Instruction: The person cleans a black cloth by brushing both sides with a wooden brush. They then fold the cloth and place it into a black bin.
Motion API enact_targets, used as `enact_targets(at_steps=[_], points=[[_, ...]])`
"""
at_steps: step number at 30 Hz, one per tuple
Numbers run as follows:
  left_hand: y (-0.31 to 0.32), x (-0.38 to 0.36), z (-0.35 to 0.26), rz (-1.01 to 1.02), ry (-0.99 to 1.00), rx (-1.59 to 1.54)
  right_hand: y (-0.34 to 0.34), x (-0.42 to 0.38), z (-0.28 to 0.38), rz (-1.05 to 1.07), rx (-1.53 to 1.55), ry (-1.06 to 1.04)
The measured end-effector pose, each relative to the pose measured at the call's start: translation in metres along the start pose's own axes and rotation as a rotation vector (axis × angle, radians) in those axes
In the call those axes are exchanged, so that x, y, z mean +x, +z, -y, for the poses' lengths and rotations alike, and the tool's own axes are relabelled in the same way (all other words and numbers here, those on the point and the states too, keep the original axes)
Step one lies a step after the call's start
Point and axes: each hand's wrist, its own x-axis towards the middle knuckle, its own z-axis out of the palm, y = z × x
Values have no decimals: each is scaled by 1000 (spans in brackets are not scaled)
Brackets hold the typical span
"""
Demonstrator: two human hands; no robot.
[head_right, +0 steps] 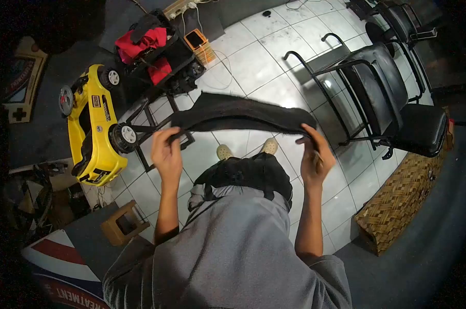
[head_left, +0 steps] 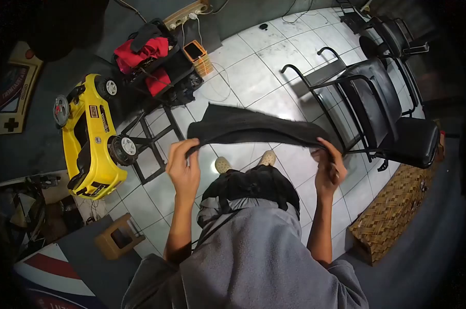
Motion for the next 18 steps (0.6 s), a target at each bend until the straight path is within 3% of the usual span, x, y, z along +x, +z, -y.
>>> enact_targets(at_steps=[2, 5, 7, 9, 11, 13, 14, 18], points=[[-4, -13, 17, 261, -307, 25, -1, -8, -23, 249, -132, 210], [-11, -29, 23, 380, -258, 223, -8, -33, -53, 397, -268, 359], [-14, -34, 20, 362, -327, 235, -12, -45, -51, 411, -263, 381], [-10, -33, 31, 289, -120, 296, -11, -40, -50, 402, -263, 379], [-8, -31, 36, 318, -188, 245, -10, -39, -46, 315, -108, 380], [-2, -18, 36, 190, -323, -9, -6, -33, -49, 213, 109, 415], [0, -13, 25, 95, -453, -296, -9, -26, -43, 221, 109, 446], [-8, 13, 25, 176, -435, -304, -21, -1, -19, 246, 198, 489]])
